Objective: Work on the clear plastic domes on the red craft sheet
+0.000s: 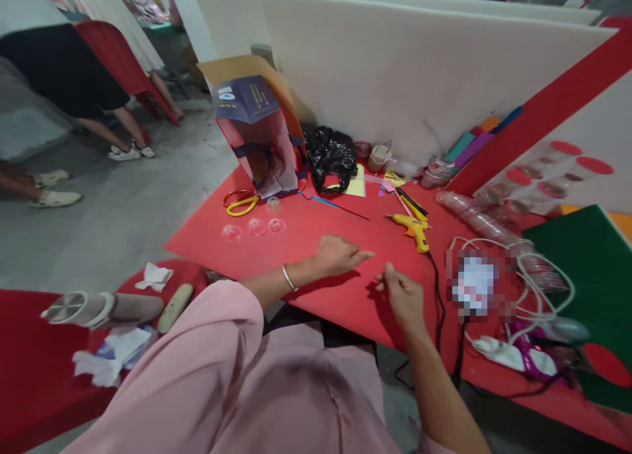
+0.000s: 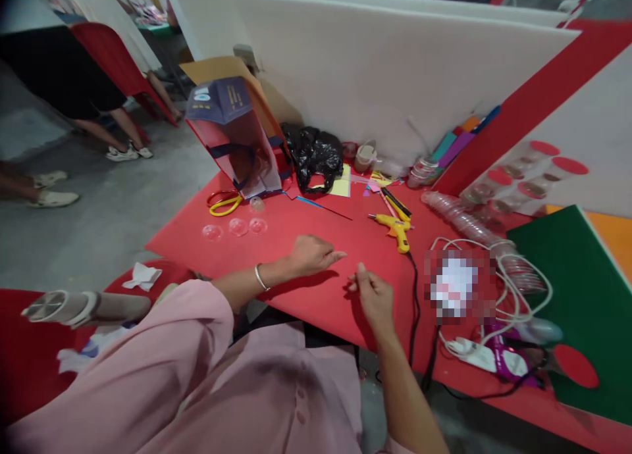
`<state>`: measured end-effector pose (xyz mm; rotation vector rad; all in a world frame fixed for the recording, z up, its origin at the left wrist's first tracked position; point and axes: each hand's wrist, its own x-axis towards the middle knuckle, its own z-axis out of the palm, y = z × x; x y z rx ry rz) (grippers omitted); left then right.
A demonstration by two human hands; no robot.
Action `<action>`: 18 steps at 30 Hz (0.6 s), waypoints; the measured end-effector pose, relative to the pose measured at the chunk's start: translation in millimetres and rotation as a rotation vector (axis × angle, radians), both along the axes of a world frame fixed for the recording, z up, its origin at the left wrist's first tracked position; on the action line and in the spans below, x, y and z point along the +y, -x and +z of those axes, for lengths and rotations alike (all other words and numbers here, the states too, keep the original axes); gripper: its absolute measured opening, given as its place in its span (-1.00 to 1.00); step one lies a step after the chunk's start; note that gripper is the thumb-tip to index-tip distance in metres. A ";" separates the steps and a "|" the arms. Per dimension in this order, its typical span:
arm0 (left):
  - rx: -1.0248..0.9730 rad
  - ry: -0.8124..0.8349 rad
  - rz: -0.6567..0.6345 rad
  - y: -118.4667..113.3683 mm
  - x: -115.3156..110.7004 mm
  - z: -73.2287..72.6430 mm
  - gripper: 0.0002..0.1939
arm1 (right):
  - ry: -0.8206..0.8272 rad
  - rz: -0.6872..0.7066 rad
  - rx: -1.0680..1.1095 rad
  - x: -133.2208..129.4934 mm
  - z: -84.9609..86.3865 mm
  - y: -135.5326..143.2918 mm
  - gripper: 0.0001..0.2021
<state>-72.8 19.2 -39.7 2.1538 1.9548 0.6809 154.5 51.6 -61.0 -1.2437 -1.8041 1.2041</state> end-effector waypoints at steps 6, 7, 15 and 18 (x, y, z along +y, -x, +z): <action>0.144 -0.077 -0.142 11.0 32.2 -33.5 -0.51 | -0.424 0.282 -0.437 -17.5 1.2 7.4 -0.31; 0.140 -0.048 -0.141 14.7 34.4 -39.2 -0.49 | -0.390 0.419 -0.428 -26.0 3.1 7.0 -0.34; -0.386 -0.086 -0.031 24.0 47.4 -48.6 -0.69 | 0.083 0.447 -0.015 -8.2 58.5 41.3 -0.69; -0.683 -0.142 0.107 28.4 49.0 -50.9 -0.78 | -0.015 0.219 -0.003 26.4 68.1 84.8 -0.54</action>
